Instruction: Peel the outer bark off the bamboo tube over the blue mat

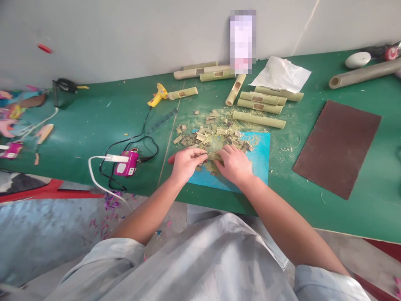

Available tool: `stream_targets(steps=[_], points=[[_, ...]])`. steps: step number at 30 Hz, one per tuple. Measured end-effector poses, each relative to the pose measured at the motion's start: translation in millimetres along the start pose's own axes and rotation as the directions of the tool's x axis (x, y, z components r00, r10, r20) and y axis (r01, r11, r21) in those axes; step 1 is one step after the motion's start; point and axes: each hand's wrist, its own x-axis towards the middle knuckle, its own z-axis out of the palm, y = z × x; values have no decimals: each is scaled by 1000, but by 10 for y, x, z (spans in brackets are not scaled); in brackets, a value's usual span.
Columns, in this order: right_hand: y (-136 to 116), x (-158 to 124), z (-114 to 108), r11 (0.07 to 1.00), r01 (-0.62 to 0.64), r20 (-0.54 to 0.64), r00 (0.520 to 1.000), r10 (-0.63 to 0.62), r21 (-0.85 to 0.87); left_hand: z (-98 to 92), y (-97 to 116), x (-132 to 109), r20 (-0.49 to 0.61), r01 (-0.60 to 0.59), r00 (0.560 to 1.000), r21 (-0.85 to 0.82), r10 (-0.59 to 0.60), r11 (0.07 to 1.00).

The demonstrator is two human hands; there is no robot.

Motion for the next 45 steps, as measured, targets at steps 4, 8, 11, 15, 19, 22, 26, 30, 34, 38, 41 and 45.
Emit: stream_targets(steps=[4,8,11,15,19,22,26,30,34,38,41,45], points=[[1,-1,1,1000,-1,-3,1000,1,-6,20,-20,14,8,-18,1000,-36,18,999],[5,-2,2,1000,-1,1,1000,1,-11,47,-8,31,10,-20,1000,-114,22,993],[4,-1,1,1000,-3,-4,1000,3,-6,49,6,43,22,-28,999,-137,31,990],[-8,3,-14,1000,-4,-3,1000,4,-7,23,-1,48,94,-61,993,-104,71,993],[-13,4,-25,1000,-7,0,1000,7,-10,12,11,26,133,-34,990,-81,45,996],[-5,1,-18,1000,-5,-3,1000,5,-6,25,41,-2,126,8,992,-85,3,996],[0,-4,-9,1000,-1,-5,1000,1,3,40,36,-21,88,24,996,-86,-16,996],[-7,0,-18,1000,-1,-3,1000,1,-6,37,-37,-21,-2,16,1000,-130,-16,991],[-12,6,-32,1000,0,0,1000,0,-17,41,-61,-24,-14,10,1000,-175,-13,985],[-15,4,-37,1000,3,2,1000,-3,-24,58,-3,-23,62,43,998,-186,-32,982],[-17,-1,-37,999,-2,2,1000,2,-33,81,29,-27,71,76,995,-187,-64,979],[-18,-5,-30,999,2,-6,1000,-2,-40,101,20,-24,46,94,995,-207,-86,974]])
